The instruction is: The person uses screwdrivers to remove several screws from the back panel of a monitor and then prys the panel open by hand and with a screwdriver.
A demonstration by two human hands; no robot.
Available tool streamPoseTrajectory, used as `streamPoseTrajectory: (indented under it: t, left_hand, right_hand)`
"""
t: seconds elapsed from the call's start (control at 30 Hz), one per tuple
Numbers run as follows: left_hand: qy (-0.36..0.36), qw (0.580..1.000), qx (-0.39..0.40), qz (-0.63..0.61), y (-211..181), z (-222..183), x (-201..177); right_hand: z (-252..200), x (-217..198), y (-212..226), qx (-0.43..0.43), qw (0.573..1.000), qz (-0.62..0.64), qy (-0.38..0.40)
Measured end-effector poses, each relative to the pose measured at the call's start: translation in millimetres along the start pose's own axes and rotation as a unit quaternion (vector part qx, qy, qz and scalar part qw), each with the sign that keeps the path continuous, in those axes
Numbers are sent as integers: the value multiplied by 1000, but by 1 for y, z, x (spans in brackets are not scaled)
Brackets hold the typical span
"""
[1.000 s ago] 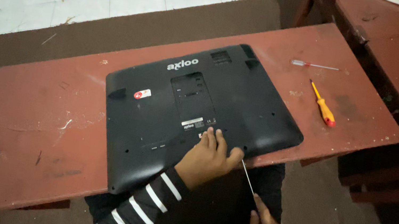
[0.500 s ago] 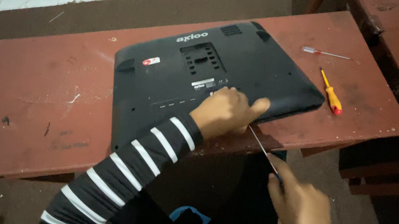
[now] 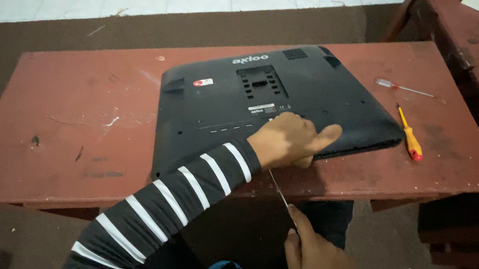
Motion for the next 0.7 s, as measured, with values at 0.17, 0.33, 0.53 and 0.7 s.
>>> streamPoseTrajectory:
  t: [0.17,0.33,0.53,0.7]
  left_hand:
    - [-39,999,18,-30,-5,1,13]
    - [-196,980,17,32,-8,-5,8]
    - [-217,968,-10,129,-18,-12,26]
    - [-268,948,11,168,-19,-16,32]
  right_hand:
    - [33,25,8,-56,996,-43,-46]
    - [90,106,-7,-138,969,-78,-190]
    - [113,157,-24,-213,906,-57,-361]
    - [138,199,-32,-142,916,-217,-307]
Point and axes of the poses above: each hand's wrist, its own z-axis towards the middle knuckle, its own x-axis out of the palm, y = z × x, the point moved 8 cm from there along z, towards the middle knuckle, and after that the axes turned 14 degrees about -x, right-handed, at the moved point
